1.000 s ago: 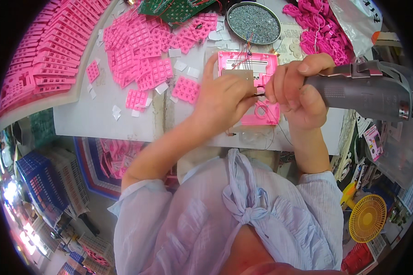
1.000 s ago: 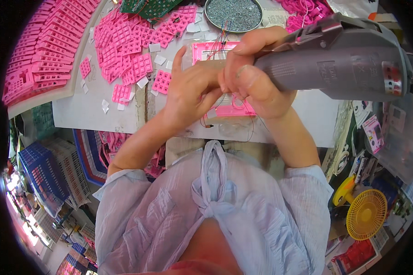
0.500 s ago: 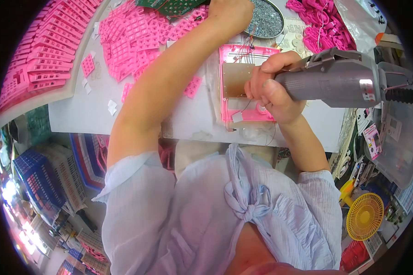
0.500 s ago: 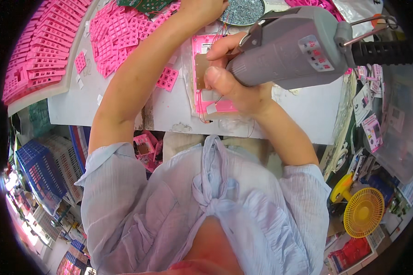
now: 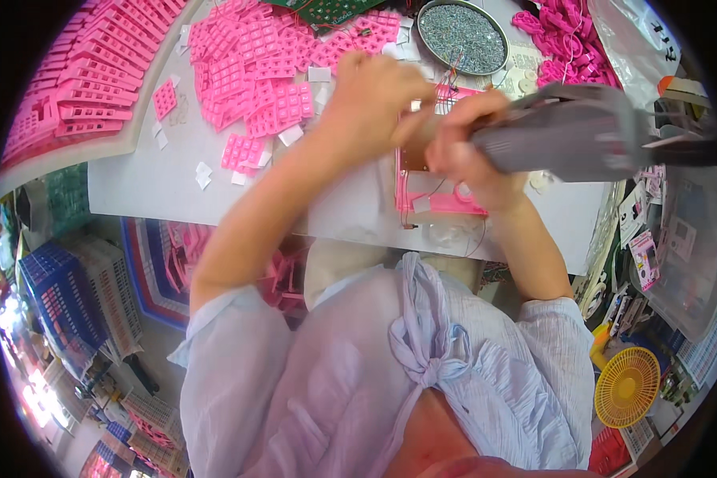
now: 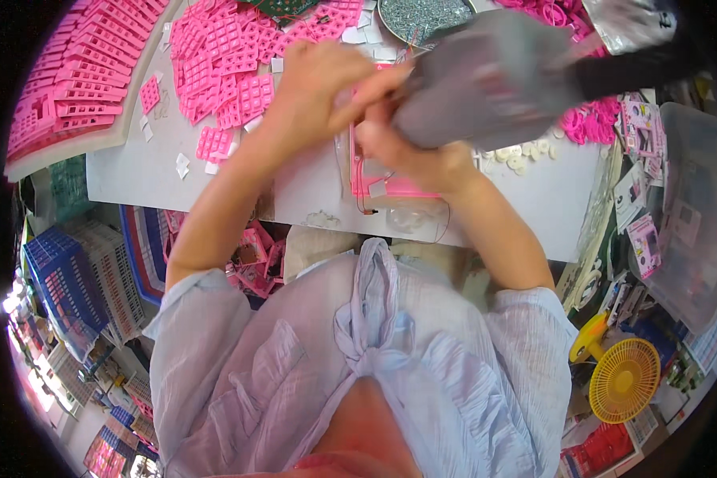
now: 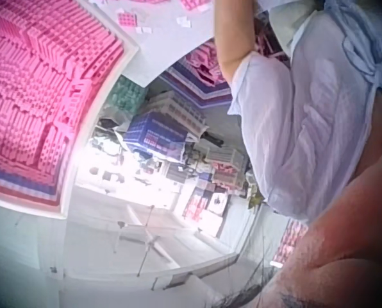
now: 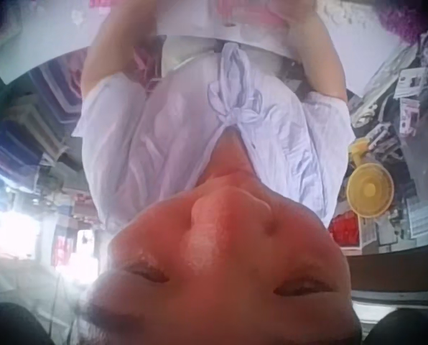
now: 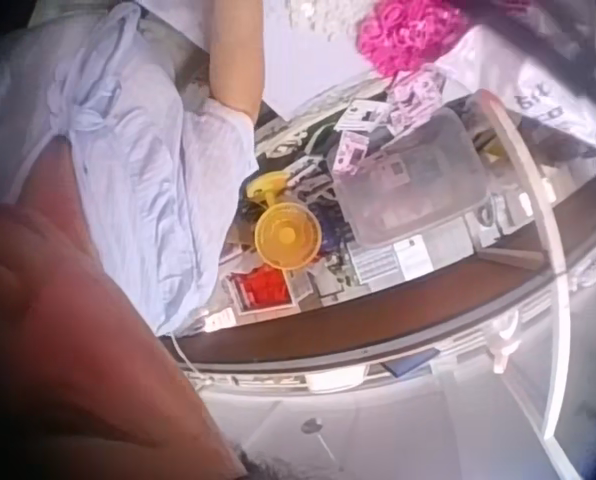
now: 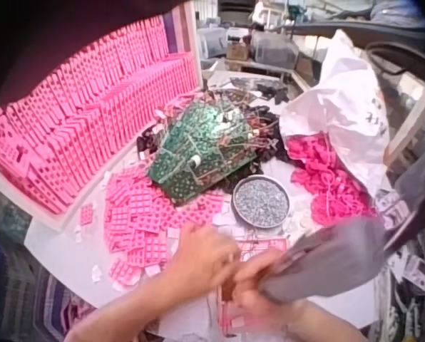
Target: Assemble an electronic toy piggy bank by installing a circuit board and plastic housing using a hot glue gun.
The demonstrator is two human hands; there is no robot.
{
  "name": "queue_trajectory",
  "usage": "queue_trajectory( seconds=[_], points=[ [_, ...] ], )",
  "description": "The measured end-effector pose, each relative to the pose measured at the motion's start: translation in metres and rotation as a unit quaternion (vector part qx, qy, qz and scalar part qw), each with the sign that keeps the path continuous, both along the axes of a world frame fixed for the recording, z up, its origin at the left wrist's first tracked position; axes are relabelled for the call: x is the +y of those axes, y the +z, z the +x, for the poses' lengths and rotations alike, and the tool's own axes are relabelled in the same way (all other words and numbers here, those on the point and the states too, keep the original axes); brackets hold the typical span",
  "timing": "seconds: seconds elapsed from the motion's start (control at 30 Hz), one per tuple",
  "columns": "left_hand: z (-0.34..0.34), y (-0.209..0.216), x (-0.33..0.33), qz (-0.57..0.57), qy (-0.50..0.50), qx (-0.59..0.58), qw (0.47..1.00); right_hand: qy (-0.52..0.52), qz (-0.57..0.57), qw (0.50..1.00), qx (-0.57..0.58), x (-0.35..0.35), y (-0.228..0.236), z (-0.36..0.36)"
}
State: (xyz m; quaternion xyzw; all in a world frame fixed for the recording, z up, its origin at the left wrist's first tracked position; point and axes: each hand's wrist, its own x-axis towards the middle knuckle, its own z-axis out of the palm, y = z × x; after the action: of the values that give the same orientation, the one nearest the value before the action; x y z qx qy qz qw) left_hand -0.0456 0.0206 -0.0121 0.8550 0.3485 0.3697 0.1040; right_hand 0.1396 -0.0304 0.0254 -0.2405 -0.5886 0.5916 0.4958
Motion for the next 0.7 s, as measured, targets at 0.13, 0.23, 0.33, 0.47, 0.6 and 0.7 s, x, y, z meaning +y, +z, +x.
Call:
queue_trajectory(
  seconds=[0.13,0.23,0.33,0.47,0.6,0.7],
  points=[
    [-0.011,0.002,-0.06,-0.138,-0.019,-0.056,0.989,0.047,0.043,0.97,0.234,0.014,0.021,-0.008],
    [-0.009,-0.004,-0.069,-0.199,-0.016,-0.102,0.975,0.033,0.047,0.976,0.212,0.01,0.024,-0.014],
    [-0.009,-0.006,-0.075,-0.164,0.007,-0.089,0.982,0.036,0.061,0.979,0.189,0.009,0.02,-0.016],
    [-0.005,-0.004,-0.075,-0.07,0.095,-0.06,0.991,0.021,0.053,0.978,0.201,0.012,0.016,-0.022],
    [-0.013,0.007,-0.083,-0.088,0.103,-0.027,0.99,-0.059,0.01,0.988,0.141,0.028,0.003,-0.027],
    [-0.006,0.013,-0.108,-0.134,0.039,-0.002,0.99,-0.066,-0.021,0.993,0.095,0.029,-0.007,-0.034]
  ],
)
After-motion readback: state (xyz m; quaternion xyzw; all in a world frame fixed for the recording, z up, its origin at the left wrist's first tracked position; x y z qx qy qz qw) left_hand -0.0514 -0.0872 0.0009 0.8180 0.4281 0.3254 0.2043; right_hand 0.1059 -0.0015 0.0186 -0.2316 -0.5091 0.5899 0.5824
